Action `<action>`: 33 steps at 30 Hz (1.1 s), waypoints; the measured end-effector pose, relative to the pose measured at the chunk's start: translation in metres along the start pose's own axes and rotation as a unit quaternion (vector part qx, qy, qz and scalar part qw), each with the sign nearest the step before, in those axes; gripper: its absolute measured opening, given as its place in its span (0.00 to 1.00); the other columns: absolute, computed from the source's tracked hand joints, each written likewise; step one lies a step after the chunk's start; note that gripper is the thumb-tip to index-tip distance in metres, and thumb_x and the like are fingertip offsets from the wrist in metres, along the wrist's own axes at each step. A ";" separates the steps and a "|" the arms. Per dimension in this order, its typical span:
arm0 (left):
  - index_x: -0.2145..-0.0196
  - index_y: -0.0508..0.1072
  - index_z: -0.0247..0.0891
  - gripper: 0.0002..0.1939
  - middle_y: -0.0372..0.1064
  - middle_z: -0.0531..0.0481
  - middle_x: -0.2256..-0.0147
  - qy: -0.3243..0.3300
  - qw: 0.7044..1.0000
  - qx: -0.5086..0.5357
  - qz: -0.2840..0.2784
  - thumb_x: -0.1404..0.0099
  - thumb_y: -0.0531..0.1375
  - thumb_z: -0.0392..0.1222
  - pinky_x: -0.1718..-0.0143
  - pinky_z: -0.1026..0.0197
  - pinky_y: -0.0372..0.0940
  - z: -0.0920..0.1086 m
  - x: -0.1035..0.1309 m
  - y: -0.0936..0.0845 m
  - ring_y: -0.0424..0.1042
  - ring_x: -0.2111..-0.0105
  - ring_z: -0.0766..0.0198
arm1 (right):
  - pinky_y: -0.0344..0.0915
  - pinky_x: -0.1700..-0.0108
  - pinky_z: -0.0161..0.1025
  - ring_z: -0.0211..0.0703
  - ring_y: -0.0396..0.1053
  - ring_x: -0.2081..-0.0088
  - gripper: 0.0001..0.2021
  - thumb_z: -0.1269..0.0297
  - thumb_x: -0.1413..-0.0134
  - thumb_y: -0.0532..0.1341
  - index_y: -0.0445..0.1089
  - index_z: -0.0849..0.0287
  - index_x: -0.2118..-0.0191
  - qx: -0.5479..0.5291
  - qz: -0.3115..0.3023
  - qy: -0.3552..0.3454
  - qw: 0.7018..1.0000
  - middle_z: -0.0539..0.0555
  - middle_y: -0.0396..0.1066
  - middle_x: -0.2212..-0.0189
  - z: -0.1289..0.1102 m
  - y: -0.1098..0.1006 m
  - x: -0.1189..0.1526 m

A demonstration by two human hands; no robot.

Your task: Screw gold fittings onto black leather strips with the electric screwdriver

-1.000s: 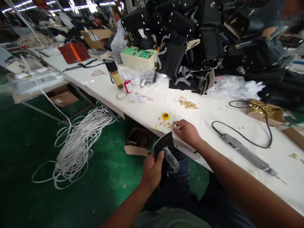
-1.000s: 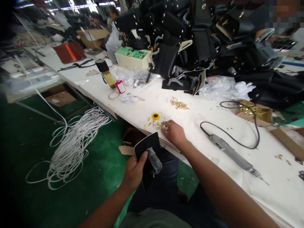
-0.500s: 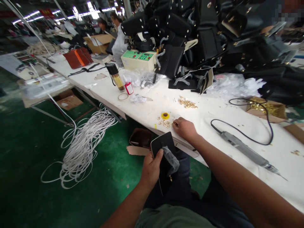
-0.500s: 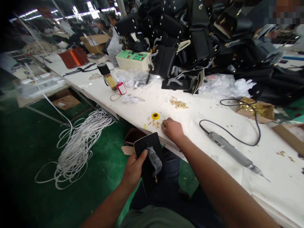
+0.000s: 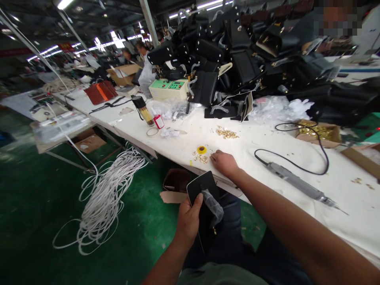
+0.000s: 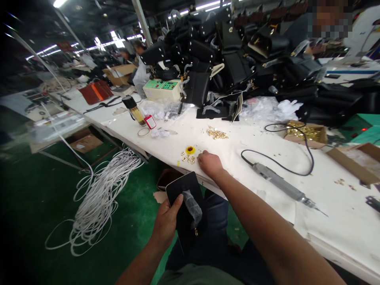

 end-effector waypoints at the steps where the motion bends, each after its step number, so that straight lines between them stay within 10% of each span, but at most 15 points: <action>1: 0.49 0.82 0.35 0.26 0.83 0.42 0.56 0.004 1.000 -0.001 0.003 0.35 0.68 0.59 0.47 0.52 0.72 0.001 0.001 0.000 0.81 0.53 0.50 | 0.64 0.57 0.41 0.49 0.76 0.57 0.21 0.58 0.25 0.47 0.77 0.60 0.55 -0.005 0.003 0.001 1.000 0.63 0.75 0.51 0.000 0.000 0.000; 9: 0.52 0.83 0.34 0.25 0.84 0.42 0.57 0.013 1.000 0.013 0.011 0.36 0.70 0.59 0.51 0.54 0.73 0.009 0.005 0.000 0.82 0.57 0.52 | 0.65 0.57 0.40 0.49 0.75 0.55 0.12 0.63 0.32 0.57 0.78 0.60 0.59 -0.108 0.047 0.020 0.993 0.61 0.78 0.55 0.008 -0.017 0.001; 13: 0.51 0.82 0.34 0.24 0.84 0.42 0.58 0.024 0.999 0.021 0.014 0.35 0.69 0.57 0.50 0.54 0.73 0.015 0.007 0.003 0.82 0.57 0.53 | 0.68 0.57 0.38 0.43 0.74 0.60 0.15 0.56 0.29 0.55 0.76 0.59 0.57 -0.210 0.083 0.039 0.973 0.56 0.79 0.59 0.011 -0.037 0.046; 20: 0.51 0.83 0.35 0.21 0.84 0.44 0.57 0.060 0.995 -0.075 -0.039 0.31 0.65 0.55 0.52 0.57 0.73 0.033 0.015 0.037 0.81 0.54 0.52 | 0.69 0.64 0.40 0.43 0.72 0.66 0.15 0.49 0.38 0.67 0.79 0.56 0.62 -0.542 0.140 0.031 0.828 0.54 0.77 0.66 -0.004 -0.061 0.161; 33: 0.49 0.83 0.39 0.16 0.83 0.46 0.54 0.196 0.951 -0.227 -0.080 0.27 0.62 0.50 0.51 0.59 0.71 0.059 0.049 0.100 0.80 0.55 0.54 | 0.70 0.61 0.41 0.43 0.73 0.65 0.05 0.61 0.34 0.64 0.77 0.53 0.62 -0.419 0.258 0.001 0.871 0.52 0.76 0.68 0.017 -0.093 0.217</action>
Point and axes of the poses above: each hand's wrist, its own x-axis away from the middle knuckle, its own y-axis out of the palm, z = x × y, the point moved 10 cm from there along -x, towards the middle knuckle
